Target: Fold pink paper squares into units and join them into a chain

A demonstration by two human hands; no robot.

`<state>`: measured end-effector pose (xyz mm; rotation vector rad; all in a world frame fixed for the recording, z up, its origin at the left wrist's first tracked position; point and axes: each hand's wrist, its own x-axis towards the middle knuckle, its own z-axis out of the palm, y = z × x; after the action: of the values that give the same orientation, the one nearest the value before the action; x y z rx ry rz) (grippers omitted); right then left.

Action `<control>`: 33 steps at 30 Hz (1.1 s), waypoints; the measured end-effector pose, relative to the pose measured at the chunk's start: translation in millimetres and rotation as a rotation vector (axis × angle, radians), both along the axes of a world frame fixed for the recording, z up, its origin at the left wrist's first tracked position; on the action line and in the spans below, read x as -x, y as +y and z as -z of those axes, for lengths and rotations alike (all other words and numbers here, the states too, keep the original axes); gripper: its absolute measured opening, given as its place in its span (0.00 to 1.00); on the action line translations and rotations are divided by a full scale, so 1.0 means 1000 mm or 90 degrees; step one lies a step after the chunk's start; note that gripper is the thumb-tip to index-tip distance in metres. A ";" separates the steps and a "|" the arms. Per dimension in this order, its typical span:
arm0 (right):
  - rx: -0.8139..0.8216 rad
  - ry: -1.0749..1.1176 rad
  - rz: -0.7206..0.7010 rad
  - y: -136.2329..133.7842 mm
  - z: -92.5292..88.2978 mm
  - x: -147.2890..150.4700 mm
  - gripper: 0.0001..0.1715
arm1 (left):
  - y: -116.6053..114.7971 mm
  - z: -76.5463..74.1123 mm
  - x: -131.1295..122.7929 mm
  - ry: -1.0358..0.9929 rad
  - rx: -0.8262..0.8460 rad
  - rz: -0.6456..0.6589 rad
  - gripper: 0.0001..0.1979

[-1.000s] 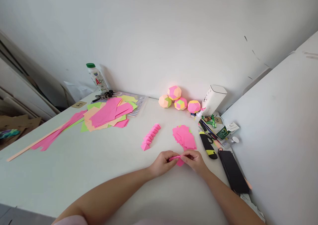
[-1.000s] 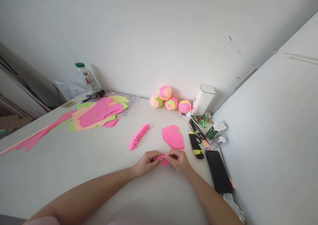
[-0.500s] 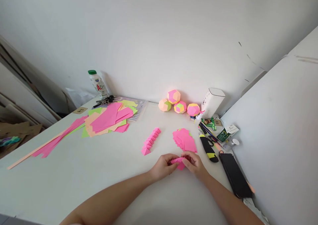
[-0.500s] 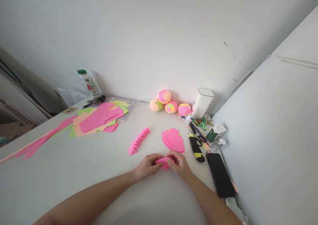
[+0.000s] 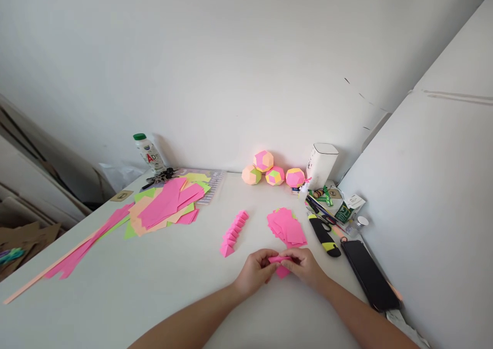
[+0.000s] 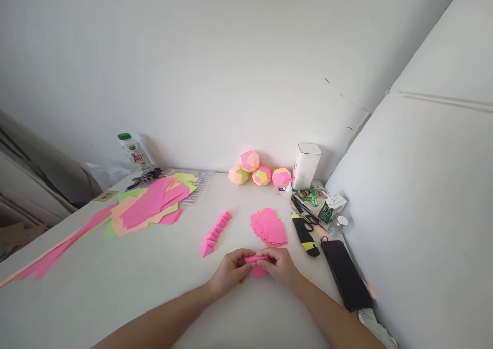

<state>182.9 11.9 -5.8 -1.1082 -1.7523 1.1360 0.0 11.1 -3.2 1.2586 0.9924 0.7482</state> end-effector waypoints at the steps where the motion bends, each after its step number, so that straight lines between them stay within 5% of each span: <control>1: 0.000 0.004 -0.002 0.000 0.000 0.000 0.13 | 0.000 0.001 0.000 0.003 0.001 -0.008 0.20; 33: 0.051 0.005 -0.012 0.003 0.005 -0.004 0.10 | -0.002 -0.011 -0.001 0.018 -0.019 -0.010 0.16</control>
<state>186.6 14.4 -11.0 -1.1355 -1.7270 1.2302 0.9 9.4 7.7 1.2916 1.0191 0.7616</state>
